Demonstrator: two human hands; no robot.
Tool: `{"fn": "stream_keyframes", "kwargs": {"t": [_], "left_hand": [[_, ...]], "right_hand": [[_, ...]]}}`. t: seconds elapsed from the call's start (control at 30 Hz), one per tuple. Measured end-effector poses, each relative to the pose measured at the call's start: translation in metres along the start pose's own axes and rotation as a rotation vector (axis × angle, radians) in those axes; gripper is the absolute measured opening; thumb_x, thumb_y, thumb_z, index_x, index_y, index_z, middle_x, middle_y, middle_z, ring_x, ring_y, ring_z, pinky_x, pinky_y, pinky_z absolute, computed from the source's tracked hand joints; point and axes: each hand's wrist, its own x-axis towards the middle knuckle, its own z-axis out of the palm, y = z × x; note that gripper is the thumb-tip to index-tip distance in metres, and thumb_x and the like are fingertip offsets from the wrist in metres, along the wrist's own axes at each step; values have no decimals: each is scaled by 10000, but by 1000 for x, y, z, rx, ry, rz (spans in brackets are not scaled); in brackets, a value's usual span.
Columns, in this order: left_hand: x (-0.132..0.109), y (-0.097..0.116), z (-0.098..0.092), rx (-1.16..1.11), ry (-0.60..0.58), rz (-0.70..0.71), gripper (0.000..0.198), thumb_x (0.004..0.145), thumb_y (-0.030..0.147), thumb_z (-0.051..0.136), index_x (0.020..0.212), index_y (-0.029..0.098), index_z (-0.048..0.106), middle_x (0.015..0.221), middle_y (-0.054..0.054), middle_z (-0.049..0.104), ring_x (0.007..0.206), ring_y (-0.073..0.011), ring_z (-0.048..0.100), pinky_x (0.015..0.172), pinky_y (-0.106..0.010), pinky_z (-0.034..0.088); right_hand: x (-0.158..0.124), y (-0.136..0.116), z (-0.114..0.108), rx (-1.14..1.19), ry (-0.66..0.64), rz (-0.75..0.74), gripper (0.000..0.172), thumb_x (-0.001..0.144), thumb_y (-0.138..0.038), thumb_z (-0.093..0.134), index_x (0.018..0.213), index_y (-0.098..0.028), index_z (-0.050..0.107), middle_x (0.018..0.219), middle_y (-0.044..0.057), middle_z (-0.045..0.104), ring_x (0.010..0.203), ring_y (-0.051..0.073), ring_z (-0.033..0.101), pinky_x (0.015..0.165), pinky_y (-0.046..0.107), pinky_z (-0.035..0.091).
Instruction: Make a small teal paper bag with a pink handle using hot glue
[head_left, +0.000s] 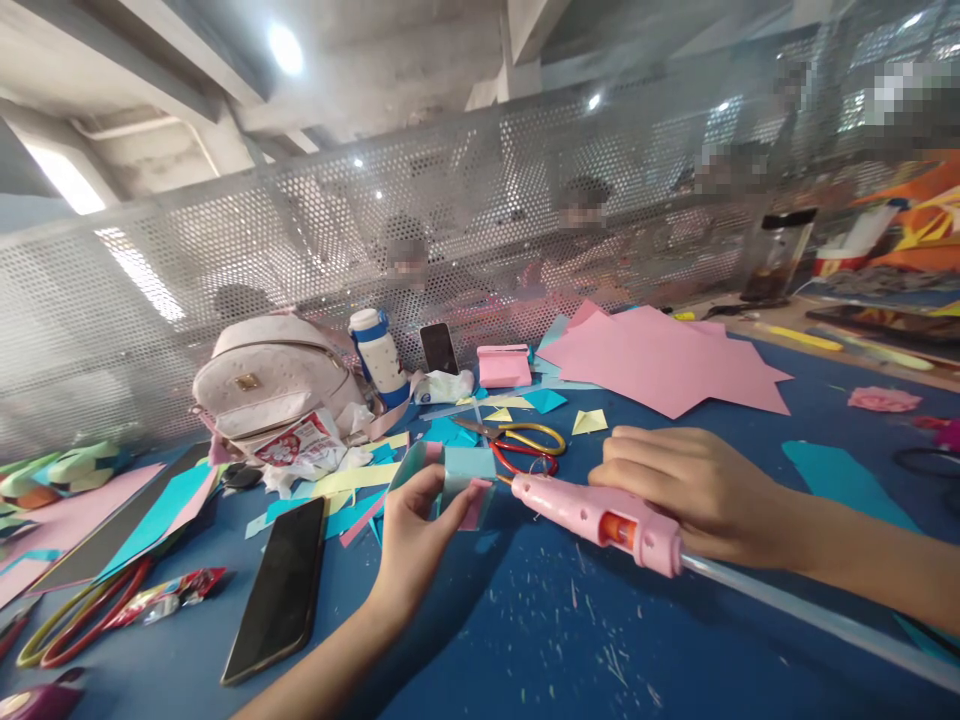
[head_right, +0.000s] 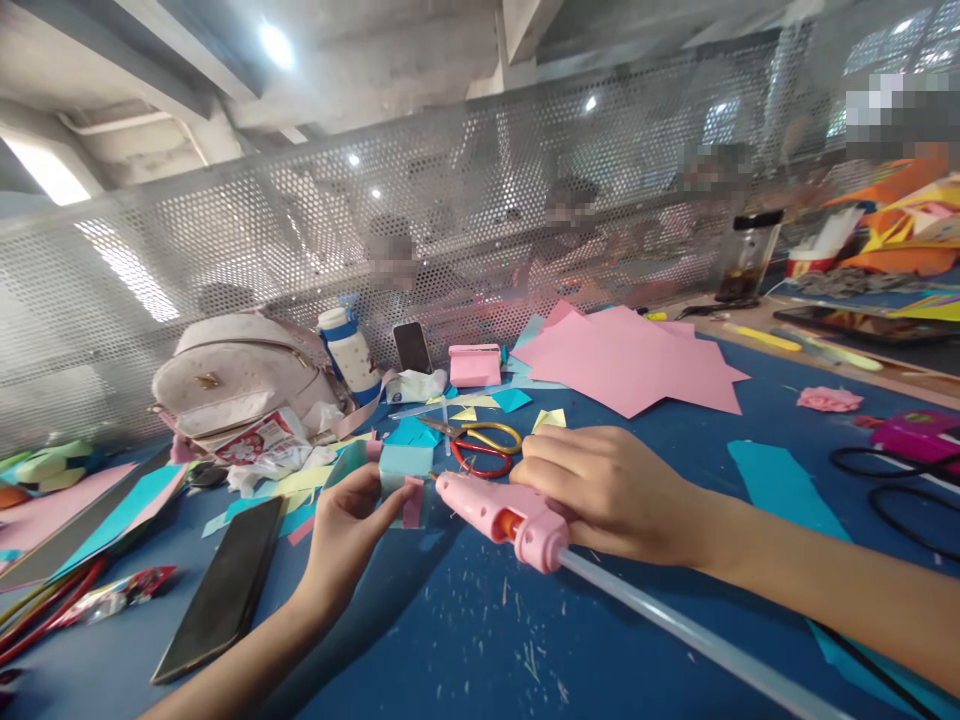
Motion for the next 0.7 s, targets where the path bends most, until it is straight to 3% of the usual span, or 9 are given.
{"fn": "stream_keyframes", "kwargs": {"t": [0.13,0.23,0.5,0.6,0.7], "left_hand": [[0,1,0,-34,0,-10,170,771,324,701,803,157,718,746,-29,690,723,-160,616,654,-247,467],[-1,0,0,-74,-14,-11,162,772,318,704,808,160,717,729,-25,676,748,-167,621,684,-253,476],[0,-2,-1,-71,-17,1,152,775,314,706,824,173,728,760,-34,697,767,-176,625,705,-265,481],[1,-4,-2,-68,2,4,155,771,319,708,819,174,734,790,-46,712,753,-178,627,691,-269,481],[2,-5,-3,-60,37,30,144,765,313,712,795,174,734,769,-42,705,726,-173,618,669,-263,477]], "right_hand": [[1,1,1,161,2,79,225,990,-316,352,956,-192,537,752,22,533,672,141,449,586,263,315],[3,-1,2,201,12,101,280,997,-359,339,930,-188,551,736,20,531,672,137,461,586,258,327],[3,0,2,139,-32,149,315,1004,-381,330,933,-192,572,738,18,548,689,128,505,582,247,351],[3,2,-1,99,23,186,291,991,-380,362,941,-197,582,747,24,568,684,134,518,569,248,359],[4,6,-9,57,69,314,246,966,-375,422,873,-204,571,735,24,573,656,131,521,563,249,382]]}}
